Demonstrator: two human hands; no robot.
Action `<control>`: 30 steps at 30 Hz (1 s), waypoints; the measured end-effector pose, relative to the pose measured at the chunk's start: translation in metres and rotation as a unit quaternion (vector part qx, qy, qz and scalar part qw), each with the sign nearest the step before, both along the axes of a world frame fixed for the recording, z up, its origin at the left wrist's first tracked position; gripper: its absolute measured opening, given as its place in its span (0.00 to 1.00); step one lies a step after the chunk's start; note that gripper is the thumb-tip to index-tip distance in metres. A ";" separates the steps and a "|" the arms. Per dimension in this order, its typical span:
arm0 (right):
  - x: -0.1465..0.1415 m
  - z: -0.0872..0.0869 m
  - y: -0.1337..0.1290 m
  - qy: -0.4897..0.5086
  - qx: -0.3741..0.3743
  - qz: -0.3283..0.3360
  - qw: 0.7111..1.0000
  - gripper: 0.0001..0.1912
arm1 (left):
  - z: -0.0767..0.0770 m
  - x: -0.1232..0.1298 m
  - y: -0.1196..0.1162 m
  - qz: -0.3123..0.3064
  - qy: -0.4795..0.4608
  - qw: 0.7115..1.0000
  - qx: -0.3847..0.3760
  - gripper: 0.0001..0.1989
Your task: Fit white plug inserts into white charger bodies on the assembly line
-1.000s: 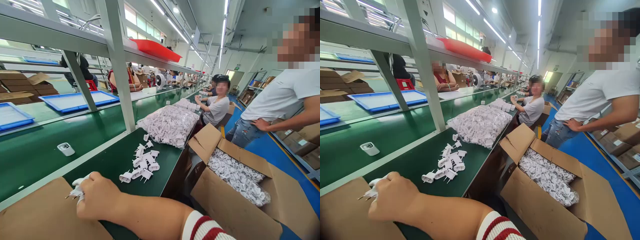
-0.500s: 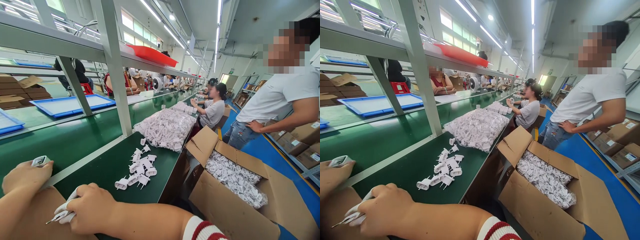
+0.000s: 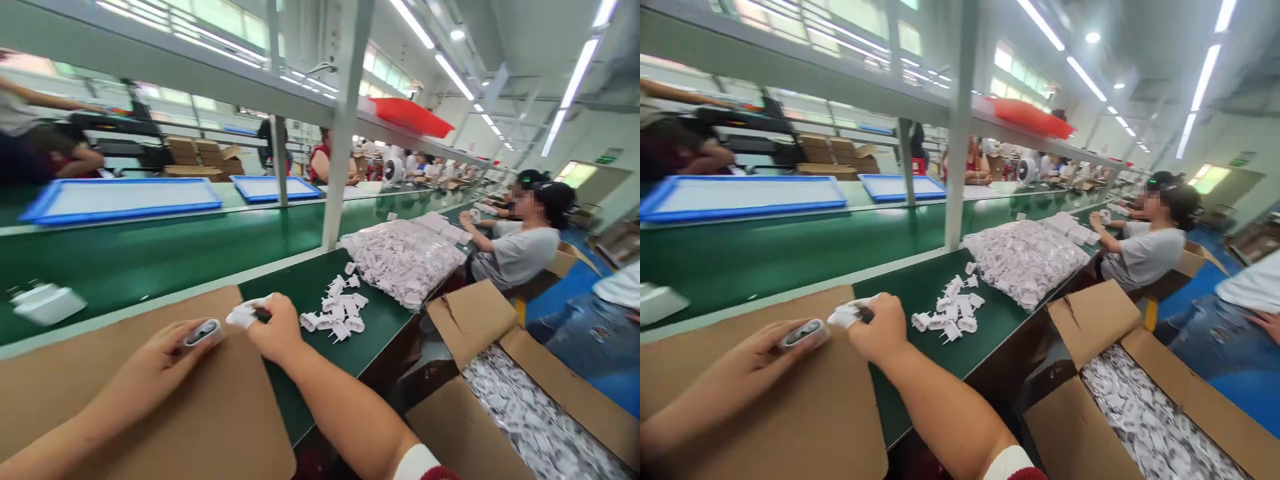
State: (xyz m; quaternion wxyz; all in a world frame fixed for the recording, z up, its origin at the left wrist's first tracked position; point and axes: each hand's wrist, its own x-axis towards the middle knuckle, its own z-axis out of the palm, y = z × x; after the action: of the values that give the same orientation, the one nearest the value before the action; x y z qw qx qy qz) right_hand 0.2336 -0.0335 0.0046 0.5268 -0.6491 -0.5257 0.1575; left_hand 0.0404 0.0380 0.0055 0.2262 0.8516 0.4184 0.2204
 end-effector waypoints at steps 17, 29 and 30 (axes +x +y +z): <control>-0.025 0.013 -0.029 -0.184 0.077 0.213 0.957 0.11 | -0.007 -0.013 -0.053 -0.037 -0.199 0.968 -0.147 0.18; -0.026 0.018 -0.023 -0.320 -0.025 0.178 0.930 0.08 | -0.009 -0.013 -0.052 -0.028 -0.228 0.956 -0.185 0.17; -0.027 0.020 -0.023 -0.330 -0.032 0.175 0.927 0.08 | -0.008 -0.013 -0.052 -0.027 -0.223 0.957 -0.184 0.18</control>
State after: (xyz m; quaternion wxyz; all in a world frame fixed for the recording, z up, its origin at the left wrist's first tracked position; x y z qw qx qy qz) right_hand 0.2067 -0.0561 0.0243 0.2666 -0.5786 -0.7697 0.0410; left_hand 0.0274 -0.0145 -0.0022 0.4726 0.7354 0.3674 0.3176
